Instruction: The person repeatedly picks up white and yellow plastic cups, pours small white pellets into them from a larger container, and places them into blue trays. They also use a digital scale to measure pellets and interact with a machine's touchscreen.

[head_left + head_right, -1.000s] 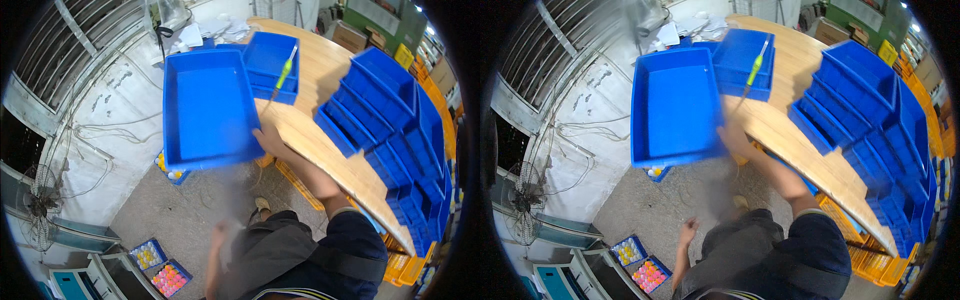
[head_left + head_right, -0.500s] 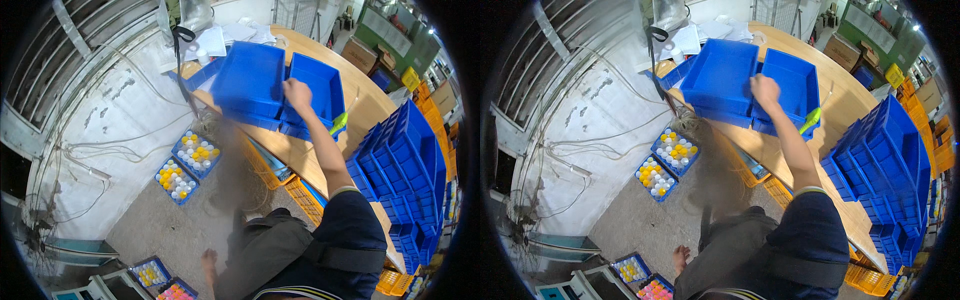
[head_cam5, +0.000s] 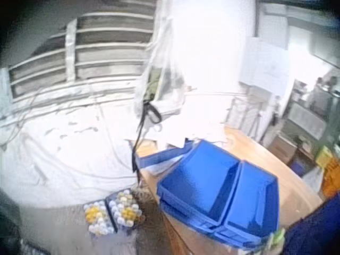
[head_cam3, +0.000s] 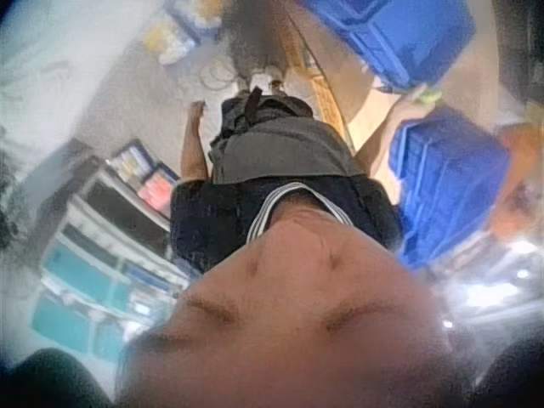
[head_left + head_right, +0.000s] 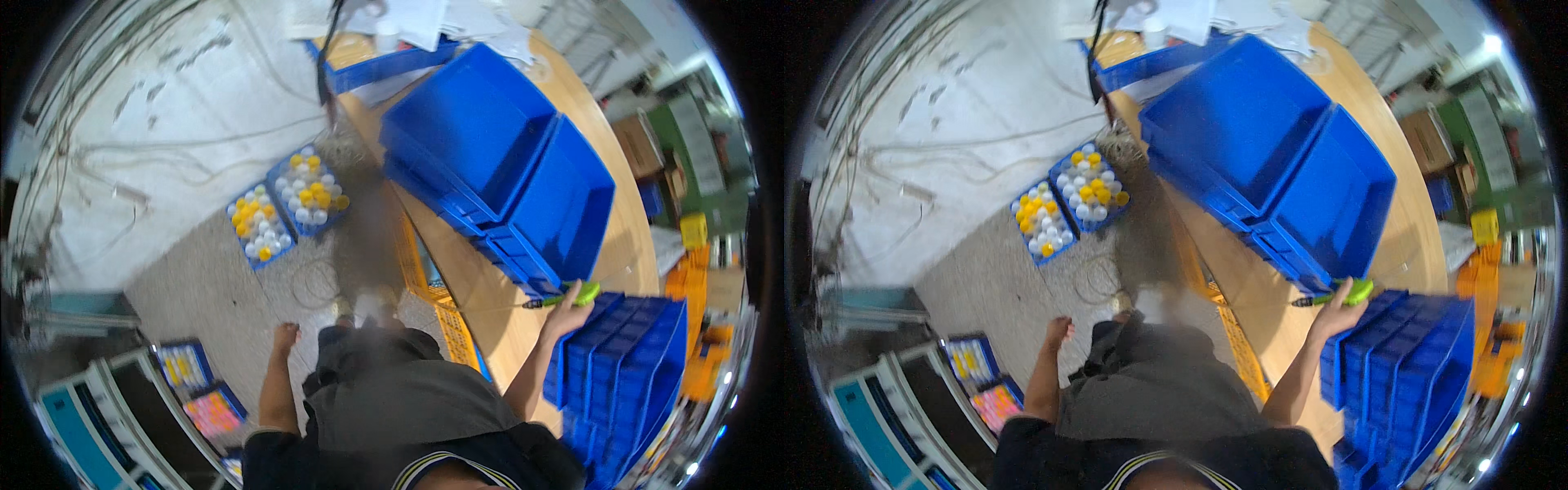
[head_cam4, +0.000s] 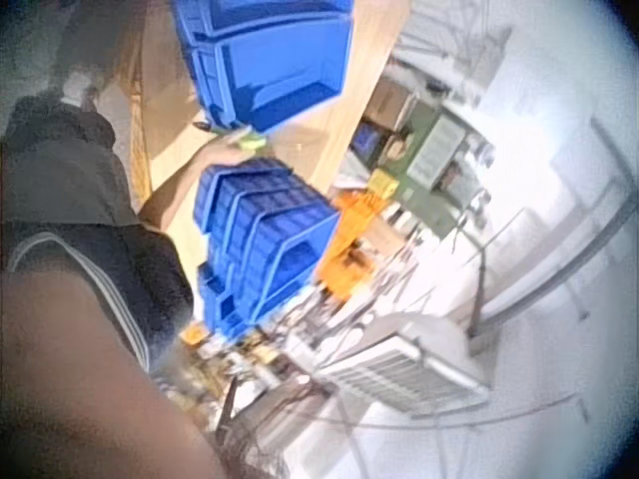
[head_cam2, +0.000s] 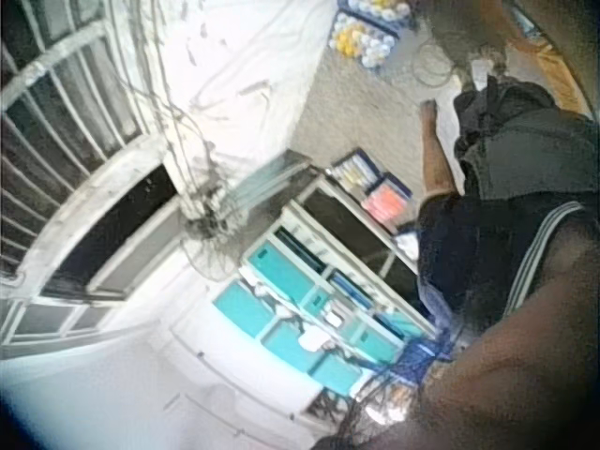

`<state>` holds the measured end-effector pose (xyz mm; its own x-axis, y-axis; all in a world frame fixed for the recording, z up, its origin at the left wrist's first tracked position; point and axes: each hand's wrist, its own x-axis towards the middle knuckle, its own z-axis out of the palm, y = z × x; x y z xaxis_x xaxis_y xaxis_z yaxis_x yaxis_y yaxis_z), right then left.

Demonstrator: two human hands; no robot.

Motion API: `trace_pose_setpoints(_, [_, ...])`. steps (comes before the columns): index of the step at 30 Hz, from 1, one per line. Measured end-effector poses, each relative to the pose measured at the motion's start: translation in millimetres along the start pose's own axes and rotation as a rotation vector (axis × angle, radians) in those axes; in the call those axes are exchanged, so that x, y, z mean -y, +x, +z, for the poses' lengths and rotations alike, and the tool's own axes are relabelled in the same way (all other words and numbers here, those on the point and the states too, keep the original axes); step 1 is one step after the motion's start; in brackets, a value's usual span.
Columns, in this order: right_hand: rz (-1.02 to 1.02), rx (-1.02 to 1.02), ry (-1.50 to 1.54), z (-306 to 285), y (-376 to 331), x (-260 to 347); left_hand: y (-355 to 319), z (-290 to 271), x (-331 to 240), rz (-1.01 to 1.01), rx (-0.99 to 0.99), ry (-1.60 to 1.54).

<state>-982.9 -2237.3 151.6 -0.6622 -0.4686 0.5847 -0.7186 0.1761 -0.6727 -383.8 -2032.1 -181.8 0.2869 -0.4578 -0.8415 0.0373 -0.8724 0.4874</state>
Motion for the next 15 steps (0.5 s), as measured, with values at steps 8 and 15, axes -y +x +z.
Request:
trace_pose_setpoints(8, [-0.098,0.743,0.970,42,-11,147,12,47,-58,-0.020,0.004,-0.086])
trace_pose_setpoints(15, [-0.296,2.164,-0.433,192,-229,135,121,74,-104,-0.119,-0.049,-0.491])
